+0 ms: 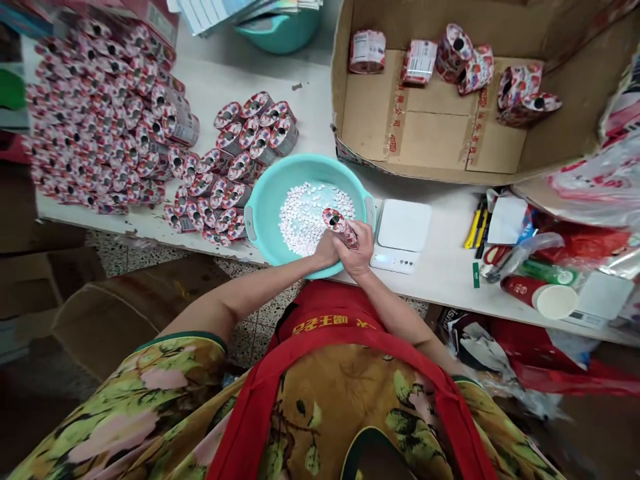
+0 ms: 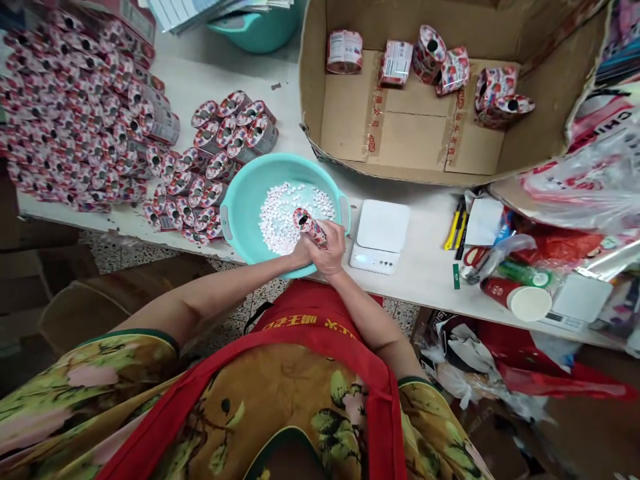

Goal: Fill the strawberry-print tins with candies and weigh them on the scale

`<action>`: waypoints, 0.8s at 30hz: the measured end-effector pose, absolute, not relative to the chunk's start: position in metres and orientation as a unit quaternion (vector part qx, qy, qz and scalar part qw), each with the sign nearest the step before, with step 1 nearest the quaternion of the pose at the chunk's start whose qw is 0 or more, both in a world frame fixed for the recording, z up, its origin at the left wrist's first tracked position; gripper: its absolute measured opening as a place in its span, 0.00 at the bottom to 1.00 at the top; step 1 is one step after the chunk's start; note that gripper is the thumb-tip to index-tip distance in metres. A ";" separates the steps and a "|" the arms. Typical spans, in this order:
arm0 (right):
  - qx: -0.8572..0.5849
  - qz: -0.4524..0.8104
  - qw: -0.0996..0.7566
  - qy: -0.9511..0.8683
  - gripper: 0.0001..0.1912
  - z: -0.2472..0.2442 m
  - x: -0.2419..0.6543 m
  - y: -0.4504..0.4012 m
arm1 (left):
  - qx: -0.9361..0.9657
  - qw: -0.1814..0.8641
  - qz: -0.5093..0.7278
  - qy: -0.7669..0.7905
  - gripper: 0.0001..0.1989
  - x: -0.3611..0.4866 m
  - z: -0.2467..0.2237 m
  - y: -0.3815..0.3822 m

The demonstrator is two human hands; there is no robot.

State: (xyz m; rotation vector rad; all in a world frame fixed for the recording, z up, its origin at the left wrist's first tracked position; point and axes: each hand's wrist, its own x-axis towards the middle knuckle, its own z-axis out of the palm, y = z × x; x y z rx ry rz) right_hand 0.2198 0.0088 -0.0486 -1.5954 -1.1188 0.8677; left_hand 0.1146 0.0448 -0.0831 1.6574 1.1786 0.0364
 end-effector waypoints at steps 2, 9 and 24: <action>-0.659 0.352 0.479 -0.461 0.21 -0.046 0.217 0.010 | 0.705 0.490 -0.036 0.511 0.13 0.098 -0.078 0.042; -0.618 0.412 0.514 -0.430 0.28 -0.034 0.228 0.036 | 0.562 0.625 -0.082 0.535 0.11 0.064 -0.061 0.062; -0.563 0.500 0.380 -0.538 0.22 -0.022 0.216 0.050 | 0.169 0.724 0.507 0.435 0.15 0.065 0.023 0.091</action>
